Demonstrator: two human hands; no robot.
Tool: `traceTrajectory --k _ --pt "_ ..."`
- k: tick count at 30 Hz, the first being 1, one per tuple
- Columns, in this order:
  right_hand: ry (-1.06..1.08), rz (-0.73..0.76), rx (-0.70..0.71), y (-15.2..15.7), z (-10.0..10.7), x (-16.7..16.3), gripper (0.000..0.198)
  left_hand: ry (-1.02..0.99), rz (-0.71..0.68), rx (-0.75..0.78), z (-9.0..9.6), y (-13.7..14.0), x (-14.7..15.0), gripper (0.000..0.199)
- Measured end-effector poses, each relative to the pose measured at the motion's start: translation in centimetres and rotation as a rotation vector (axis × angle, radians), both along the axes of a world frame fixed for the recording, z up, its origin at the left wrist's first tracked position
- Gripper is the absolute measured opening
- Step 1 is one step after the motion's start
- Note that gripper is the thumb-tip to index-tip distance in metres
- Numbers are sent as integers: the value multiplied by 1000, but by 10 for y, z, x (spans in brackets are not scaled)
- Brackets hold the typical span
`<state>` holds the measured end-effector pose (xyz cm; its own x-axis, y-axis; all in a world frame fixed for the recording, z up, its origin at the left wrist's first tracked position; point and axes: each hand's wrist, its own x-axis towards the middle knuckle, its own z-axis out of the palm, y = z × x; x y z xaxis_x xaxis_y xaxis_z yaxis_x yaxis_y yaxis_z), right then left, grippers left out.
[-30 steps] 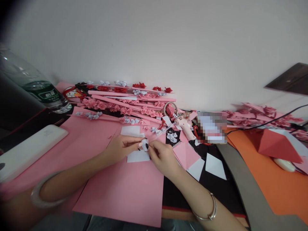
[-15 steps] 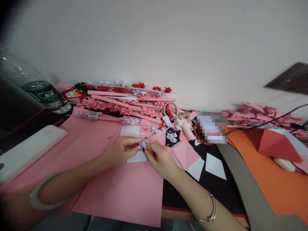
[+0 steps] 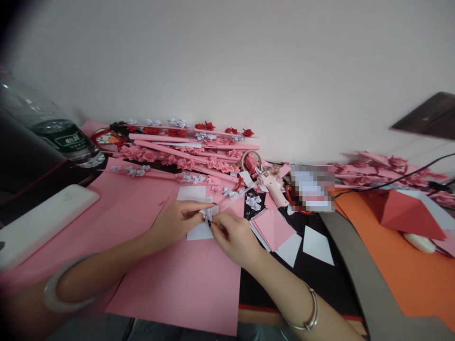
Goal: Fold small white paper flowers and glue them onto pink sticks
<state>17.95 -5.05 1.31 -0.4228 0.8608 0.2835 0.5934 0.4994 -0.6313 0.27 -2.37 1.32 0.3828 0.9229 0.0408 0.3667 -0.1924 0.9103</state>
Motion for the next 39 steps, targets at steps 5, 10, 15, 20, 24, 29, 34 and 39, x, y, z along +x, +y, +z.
traceTrajectory --k 5,10,15,20,24,29,34,39 --pt "-17 -30 -57 0 0 -1 11 -19 -2 -22 2 -2 1 35" --pt "12 -113 -64 1 -1 2 16 -222 -132 -184 3 -1 1 33" --pt "94 -90 -74 3 -1 5 23 -346 -169 -496 1 5 0 43" --pt "131 -9 -107 1 0 4 23 -316 -288 -571 -3 6 1 50" --pt "172 -26 -177 1 1 3 25 -305 -323 -571 -1 3 1 50" --pt "258 -55 -283 1 0 3 28 -266 -286 -476 1 -1 1 41" --pt "316 -51 -340 0 -1 2 31 -279 -289 -433 -1 -2 2 37" --pt "335 -47 -371 0 -1 1 31 -297 -284 -441 -2 -3 3 34"
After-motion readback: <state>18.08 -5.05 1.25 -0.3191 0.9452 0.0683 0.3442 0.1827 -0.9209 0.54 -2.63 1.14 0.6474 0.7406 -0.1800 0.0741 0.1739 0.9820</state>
